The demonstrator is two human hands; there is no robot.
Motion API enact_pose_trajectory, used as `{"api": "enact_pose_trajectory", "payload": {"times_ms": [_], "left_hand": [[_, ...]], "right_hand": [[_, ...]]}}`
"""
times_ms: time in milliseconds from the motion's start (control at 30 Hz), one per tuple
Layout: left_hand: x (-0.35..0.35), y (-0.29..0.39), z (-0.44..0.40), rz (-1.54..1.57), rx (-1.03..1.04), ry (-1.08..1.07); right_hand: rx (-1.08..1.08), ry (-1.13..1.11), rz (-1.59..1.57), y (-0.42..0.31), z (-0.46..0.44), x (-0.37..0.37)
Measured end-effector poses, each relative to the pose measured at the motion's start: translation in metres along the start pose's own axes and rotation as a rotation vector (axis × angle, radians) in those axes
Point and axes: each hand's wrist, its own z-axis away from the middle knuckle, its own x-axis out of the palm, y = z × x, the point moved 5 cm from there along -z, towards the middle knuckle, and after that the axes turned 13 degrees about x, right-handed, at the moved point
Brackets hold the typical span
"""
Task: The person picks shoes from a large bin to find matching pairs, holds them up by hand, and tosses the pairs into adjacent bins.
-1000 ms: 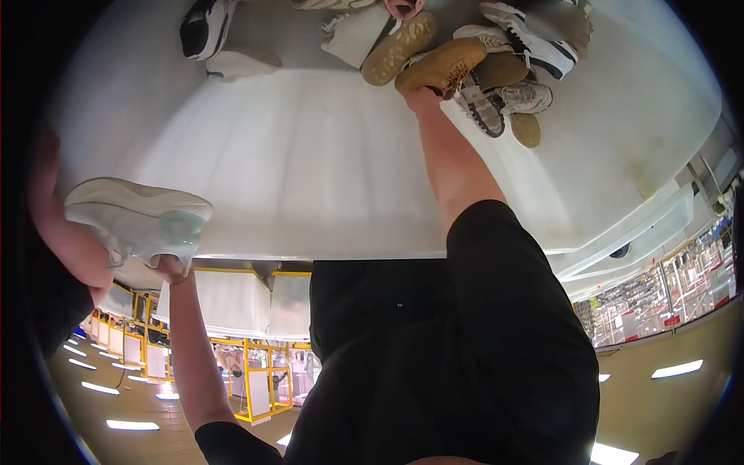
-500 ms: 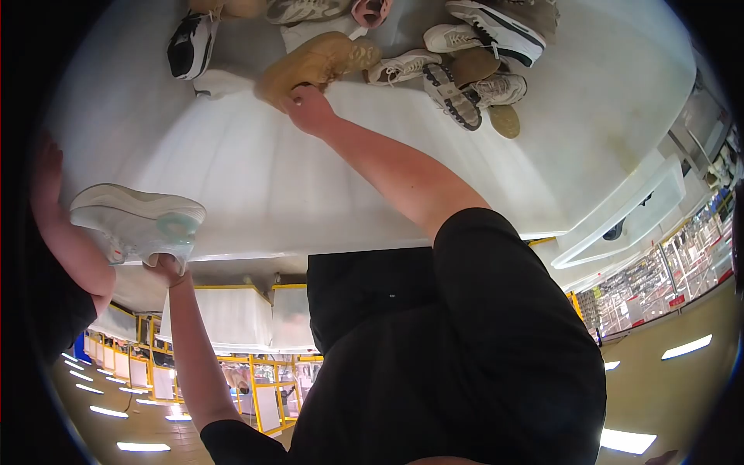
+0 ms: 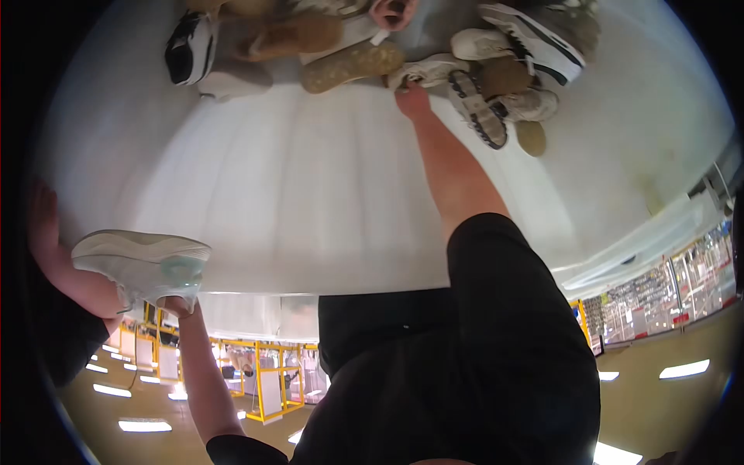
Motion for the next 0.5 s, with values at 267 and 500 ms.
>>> {"api": "enact_pose_trajectory", "payload": {"times_ms": [267,500], "left_hand": [[-0.011,0.007,0.015,-0.072,0.021,-0.006],[-0.009,-0.007,0.026,-0.094,0.035,-0.036]], "right_hand": [[0.11,-0.068,0.511,-0.029,-0.013,0.016],[-0.152,0.119,0.333,-0.028,0.019,-0.009]]}}
